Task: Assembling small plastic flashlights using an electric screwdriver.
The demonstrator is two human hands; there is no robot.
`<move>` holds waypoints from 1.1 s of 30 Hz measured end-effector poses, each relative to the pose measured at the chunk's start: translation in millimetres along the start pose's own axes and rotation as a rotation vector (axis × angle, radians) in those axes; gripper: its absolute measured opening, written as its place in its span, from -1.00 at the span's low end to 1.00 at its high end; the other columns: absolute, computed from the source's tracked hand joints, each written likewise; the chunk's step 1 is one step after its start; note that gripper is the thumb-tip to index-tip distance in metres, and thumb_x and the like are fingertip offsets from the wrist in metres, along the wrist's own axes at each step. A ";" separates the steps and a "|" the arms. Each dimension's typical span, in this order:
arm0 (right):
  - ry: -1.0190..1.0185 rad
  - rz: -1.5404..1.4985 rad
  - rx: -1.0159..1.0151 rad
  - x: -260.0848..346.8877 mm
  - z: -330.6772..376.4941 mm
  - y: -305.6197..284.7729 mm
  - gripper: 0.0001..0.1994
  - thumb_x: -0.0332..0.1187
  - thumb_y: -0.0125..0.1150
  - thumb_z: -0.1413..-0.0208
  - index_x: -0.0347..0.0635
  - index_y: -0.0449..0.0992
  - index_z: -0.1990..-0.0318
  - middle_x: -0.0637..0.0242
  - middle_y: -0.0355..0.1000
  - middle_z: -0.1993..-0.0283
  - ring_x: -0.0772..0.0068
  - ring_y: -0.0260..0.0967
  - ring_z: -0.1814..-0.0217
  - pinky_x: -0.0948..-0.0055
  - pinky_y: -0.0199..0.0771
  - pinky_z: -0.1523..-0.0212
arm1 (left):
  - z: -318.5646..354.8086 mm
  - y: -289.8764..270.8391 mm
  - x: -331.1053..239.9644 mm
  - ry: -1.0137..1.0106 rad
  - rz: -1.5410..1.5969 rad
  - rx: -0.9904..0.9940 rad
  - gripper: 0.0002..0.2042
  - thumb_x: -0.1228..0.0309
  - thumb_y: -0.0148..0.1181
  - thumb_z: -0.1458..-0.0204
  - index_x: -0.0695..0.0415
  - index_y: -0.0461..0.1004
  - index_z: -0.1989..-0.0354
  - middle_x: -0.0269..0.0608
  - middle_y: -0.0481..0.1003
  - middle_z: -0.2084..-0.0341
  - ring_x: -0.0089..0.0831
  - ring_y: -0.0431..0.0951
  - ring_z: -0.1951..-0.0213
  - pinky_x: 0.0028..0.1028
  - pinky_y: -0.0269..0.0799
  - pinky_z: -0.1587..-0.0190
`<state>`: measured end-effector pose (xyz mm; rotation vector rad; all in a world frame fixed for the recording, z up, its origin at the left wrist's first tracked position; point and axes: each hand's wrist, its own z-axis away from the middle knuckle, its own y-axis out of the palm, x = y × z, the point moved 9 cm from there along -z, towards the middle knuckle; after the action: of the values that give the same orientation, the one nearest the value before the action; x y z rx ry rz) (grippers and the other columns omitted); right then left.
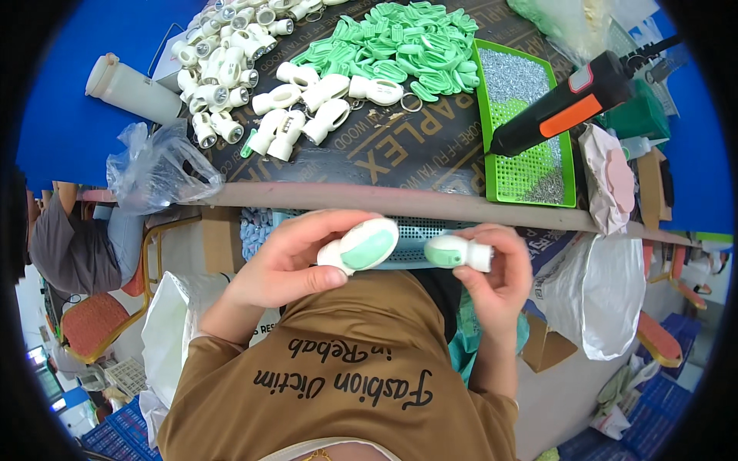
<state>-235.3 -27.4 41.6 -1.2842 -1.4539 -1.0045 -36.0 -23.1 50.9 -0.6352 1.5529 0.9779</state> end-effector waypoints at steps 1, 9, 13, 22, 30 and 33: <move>0.038 0.036 0.032 -6.3 2.1 4.4 -0.65 -0.60 0.25 0.19 -0.32 0.33 0.18 0.13 0.31 0.15 0.29 0.32 0.07 0.40 0.33 0.05 | 0.0 -3.6 -3.2 -0.016 -0.040 -0.074 -0.51 0.52 0.16 0.09 0.31 0.25 -0.09 -0.16 0.34 0.05 -0.43 0.32 -0.03 -0.47 0.20 -0.05; 0.024 0.529 0.141 -37.6 4.0 35.5 -0.69 -0.55 0.29 0.22 -0.23 0.37 0.25 0.18 0.37 0.26 0.24 0.37 0.31 0.44 0.38 0.30 | -1.7 -9.4 -22.2 0.057 -0.253 -0.200 -0.56 0.57 0.19 0.21 0.30 0.40 0.04 -0.18 0.46 0.28 -0.52 0.43 0.27 -0.58 0.29 0.24; 0.086 0.605 0.188 -60.8 2.8 44.7 -0.70 -0.56 0.26 0.19 -0.23 0.32 0.26 0.17 0.33 0.34 0.20 0.34 0.37 0.39 0.36 0.36 | 0.5 -10.1 -28.9 0.097 -0.376 -0.212 -0.57 0.53 0.28 0.28 0.30 0.46 0.11 -0.22 0.48 0.42 -0.56 0.43 0.42 -0.61 0.29 0.37; 0.203 0.581 0.326 -88.8 7.7 51.7 -0.65 -0.59 0.20 0.18 -0.21 0.27 0.18 0.09 0.34 0.27 0.04 0.36 0.28 0.30 0.37 0.31 | 3.5 -11.3 -35.4 0.047 -0.361 -0.232 -0.55 0.47 0.36 0.36 0.29 0.50 0.17 -0.26 0.48 0.49 -0.60 0.42 0.46 -0.61 0.26 0.43; -0.485 0.643 -0.261 26.4 -9.3 -13.6 -0.94 -0.65 0.05 0.08 -0.32 0.42 0.44 0.16 0.42 0.47 0.32 0.38 0.43 0.47 0.37 0.37 | -18.0 -29.1 -6.4 0.074 0.172 -0.267 -0.67 0.60 0.23 0.14 0.22 0.33 0.15 -0.31 0.42 0.32 -0.63 0.42 0.29 -0.61 0.36 0.24; -0.478 0.349 -0.446 45.8 -46.0 -60.7 -0.69 -0.60 0.00 -0.02 -0.30 0.22 0.04 0.09 0.25 0.04 0.29 0.29 0.08 0.36 0.28 -0.01 | -41.4 -37.7 26.8 -0.024 0.495 -0.260 -0.73 0.55 0.17 0.06 0.25 0.33 0.16 -0.27 0.42 0.27 -0.54 0.45 0.25 -0.52 0.38 0.16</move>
<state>-291.6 -68.1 97.1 -2.1349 -1.3097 -0.8422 -32.2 -74.6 16.4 -0.4160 1.6099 1.5713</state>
